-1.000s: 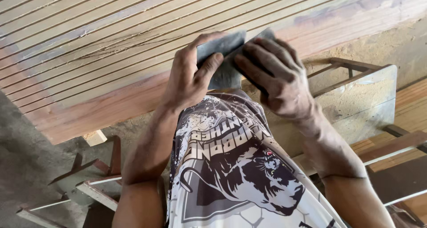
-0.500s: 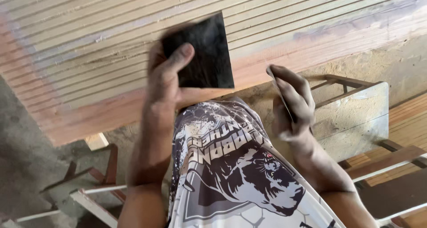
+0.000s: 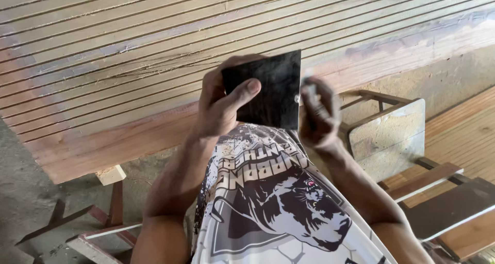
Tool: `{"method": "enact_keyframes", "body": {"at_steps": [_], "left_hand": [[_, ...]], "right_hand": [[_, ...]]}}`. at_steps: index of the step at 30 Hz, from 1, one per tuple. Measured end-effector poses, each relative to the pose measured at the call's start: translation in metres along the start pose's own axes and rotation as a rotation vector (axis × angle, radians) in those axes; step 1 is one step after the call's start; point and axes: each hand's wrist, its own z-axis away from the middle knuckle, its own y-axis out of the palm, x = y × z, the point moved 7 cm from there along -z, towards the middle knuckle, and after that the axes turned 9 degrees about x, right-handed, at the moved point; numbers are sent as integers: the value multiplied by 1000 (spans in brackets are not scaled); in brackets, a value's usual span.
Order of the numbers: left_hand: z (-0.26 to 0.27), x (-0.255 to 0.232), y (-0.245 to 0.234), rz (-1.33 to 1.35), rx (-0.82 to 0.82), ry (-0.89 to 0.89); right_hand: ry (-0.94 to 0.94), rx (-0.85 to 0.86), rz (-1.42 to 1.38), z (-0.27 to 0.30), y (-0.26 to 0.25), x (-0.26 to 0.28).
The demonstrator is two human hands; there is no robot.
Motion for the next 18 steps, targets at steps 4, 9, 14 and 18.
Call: {"method": "enact_keyframes", "body": {"at_steps": [4, 9, 14, 18], "left_hand": [[-4, 0, -19, -297, 37, -163], [-22, 16, -19, -672, 69, -313], [-47, 28, -45, -810, -96, -275], [-71, -15, -109, -781, -486, -23]], "right_hand": [[54, 40, 294, -34, -35, 24], [11, 302, 442, -41, -21, 23], [155, 506, 63, -30, -7, -42], [620, 476, -572, -43, 27, -155]]}}
